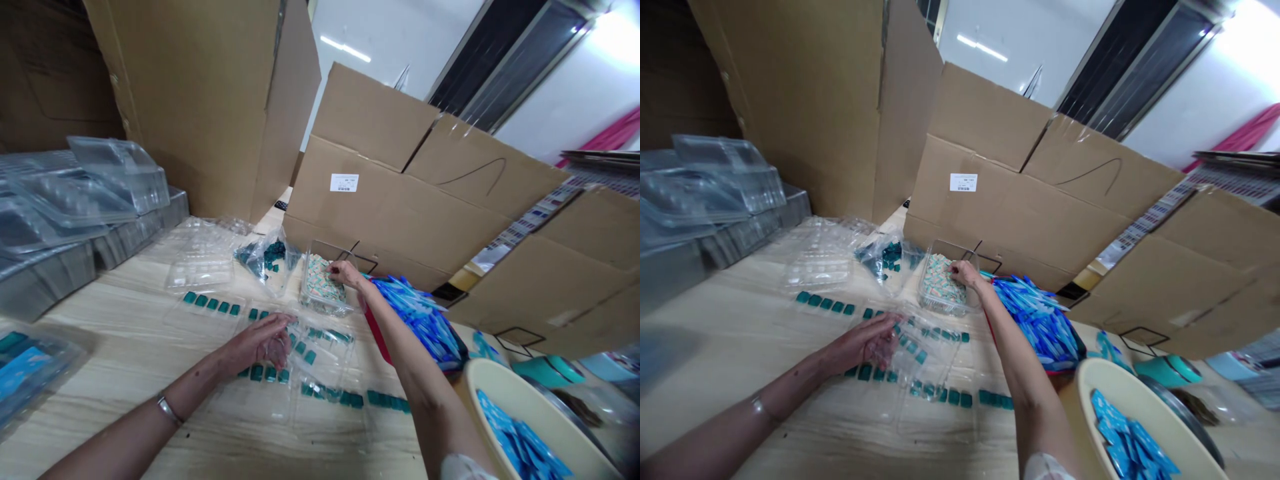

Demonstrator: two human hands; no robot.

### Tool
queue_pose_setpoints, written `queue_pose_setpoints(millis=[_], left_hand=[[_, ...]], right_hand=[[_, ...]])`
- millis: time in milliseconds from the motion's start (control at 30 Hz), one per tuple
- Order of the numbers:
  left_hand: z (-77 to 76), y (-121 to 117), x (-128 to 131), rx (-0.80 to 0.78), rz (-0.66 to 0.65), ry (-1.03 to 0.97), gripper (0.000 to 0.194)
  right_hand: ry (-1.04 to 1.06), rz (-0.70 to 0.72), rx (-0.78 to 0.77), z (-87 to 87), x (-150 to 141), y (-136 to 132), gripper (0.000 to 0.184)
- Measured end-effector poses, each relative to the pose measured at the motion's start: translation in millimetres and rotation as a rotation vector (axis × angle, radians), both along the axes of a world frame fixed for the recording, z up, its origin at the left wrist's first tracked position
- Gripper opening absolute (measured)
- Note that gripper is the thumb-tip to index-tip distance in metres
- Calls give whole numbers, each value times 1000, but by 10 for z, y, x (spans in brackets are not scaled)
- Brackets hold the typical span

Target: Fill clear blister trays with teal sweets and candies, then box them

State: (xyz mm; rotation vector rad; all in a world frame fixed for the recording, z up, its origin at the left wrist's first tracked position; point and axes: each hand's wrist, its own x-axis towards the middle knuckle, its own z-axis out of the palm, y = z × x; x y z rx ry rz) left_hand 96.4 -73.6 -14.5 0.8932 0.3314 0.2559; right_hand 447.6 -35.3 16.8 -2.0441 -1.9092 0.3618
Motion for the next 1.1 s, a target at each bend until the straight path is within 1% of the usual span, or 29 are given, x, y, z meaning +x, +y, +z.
queue_pose_setpoints(millis=[100,200,267,300,367,433,467,533,600,700,767,833,900,1033,1100], left_hand=[[12,1,-5,1,2,13,40],[21,-2,-8,-2,31,15,39],[26,-5,-8,-2,54,-3,38],[27,-7,-8,3,62,-16,38],[29,-10,-6,20,75,-44,38],[27,-14,-4,34,90,-61,38],[25,-15,-4,40,98,-65,37],[17,-17,-2,52,107,-68,37],[7,-19,0,64,106,-70,38],[-3,-24,3,71,101,-71,40],[-2,-28,3,73,95,-68,41],[4,-31,1,77,81,-65,40],[11,-31,-1,82,73,-61,40],[18,-26,0,68,60,-43,39],[18,-23,3,57,52,-39,39]], right_hand=[[31,7,49,-3,-40,-23,10],[96,-24,104,-2,-82,-55,8],[149,-44,139,22,-133,-120,14],[213,-50,161,45,-170,-173,18],[417,-51,217,113,-270,-315,27],[646,-36,271,202,-392,-486,30],[726,-28,291,249,-453,-571,31],[782,-17,315,336,-556,-712,30],[780,-27,332,396,-614,-794,30],[737,-76,327,418,-596,-787,32],[702,-126,273,395,-527,-706,36],[657,-162,188,359,-437,-585,38],[589,-167,105,327,-344,-441,36],[340,-38,-90,288,-195,-142,23],[258,31,-174,266,-149,-3,18]])
